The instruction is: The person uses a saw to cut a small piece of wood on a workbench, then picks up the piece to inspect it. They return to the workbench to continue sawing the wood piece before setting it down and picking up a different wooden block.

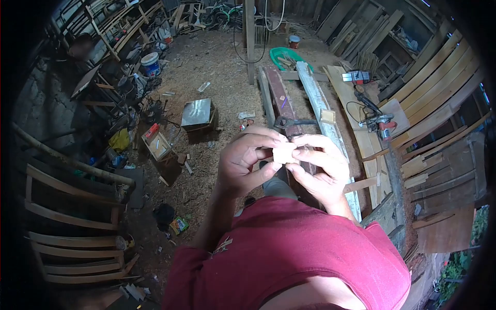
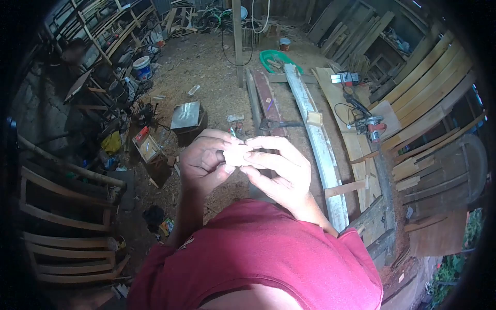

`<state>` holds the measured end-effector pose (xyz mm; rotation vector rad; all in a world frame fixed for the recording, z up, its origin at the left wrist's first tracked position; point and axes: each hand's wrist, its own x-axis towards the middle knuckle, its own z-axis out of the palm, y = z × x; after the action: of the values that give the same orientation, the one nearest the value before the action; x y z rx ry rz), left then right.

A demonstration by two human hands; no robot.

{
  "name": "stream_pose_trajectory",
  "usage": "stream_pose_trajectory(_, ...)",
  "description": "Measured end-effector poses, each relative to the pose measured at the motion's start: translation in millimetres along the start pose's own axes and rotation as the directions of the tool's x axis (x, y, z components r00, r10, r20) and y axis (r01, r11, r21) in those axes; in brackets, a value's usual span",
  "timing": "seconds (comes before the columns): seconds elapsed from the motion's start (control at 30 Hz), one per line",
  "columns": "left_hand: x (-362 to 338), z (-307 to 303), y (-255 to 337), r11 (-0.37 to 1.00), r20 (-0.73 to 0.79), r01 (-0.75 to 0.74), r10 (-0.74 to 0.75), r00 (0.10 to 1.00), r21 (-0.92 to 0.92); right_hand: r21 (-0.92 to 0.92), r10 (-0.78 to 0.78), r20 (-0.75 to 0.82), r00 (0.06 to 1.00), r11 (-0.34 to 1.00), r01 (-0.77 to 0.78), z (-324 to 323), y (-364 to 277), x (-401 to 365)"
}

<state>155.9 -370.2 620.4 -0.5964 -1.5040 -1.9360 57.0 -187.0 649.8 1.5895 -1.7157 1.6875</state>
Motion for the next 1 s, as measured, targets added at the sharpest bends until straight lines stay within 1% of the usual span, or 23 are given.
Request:
stream_pose_trajectory(0.17, -10.7, -13.7, 4.7, 0.999, -0.029, 0.039, -0.039, 0.999, -0.006, 0.034, 0.022, 0.018, 1.0, 0.999, -0.022, 18.1, 4.1, -8.0)
stream_pose_trajectory(0.27, -19.2, -21.6, 7.7, 0.999, -0.081, 0.042, -0.043, 0.996, -0.015, 0.077, 0.083, 0.063, 0.995, 0.993, -0.088, 32.0, 3.0, -10.7)
stream_pose_trajectory(0.47, -31.5, -31.9, 8.6, 0.999, -0.144, -0.005, -0.002, 0.99, -0.043, 0.143, 0.08, 0.064, 0.995, 0.986, -0.088, 55.1, 5.3, -14.5)
stream_pose_trajectory(0.57, -36.4, -34.9, 8.6, 0.998, -0.178, -0.04, 0.031, 0.984, -0.046, 0.144, 0.079, 0.064, 0.995, 0.986, -0.087, 64.3, 5.7, -17.4)
stream_pose_trajectory(0.67, -42.0, -36.9, 11.4, 0.999, -0.188, -0.017, 0.009, 0.982, -0.041, 0.185, 0.093, 0.054, 0.994, 0.978, -0.102, 70.6, 6.6, -20.2)
stream_pose_trajectory(0.77, -51.0, -38.4, 19.9, 0.999, -0.212, 0.035, -0.04, 0.976, -0.025, 0.152, 0.032, 0.082, 0.996, 0.987, -0.045, 70.3, 7.0, -19.1)
stream_pose_trajectory(0.87, -56.7, -36.7, 23.7, 0.999, -0.218, 0.03, -0.036, 0.975, -0.029, 0.183, 0.018, 0.068, 0.998, 0.983, -0.03, 74.2, 5.9, -19.6)
stream_pose_trajectory(1.0, -61.1, -33.5, 29.2, 0.999, -0.209, 0.008, -0.016, 0.978, -0.037, 0.123, -0.093, 0.107, 0.99, 0.989, 0.08, 73.3, 13.3, -26.1)
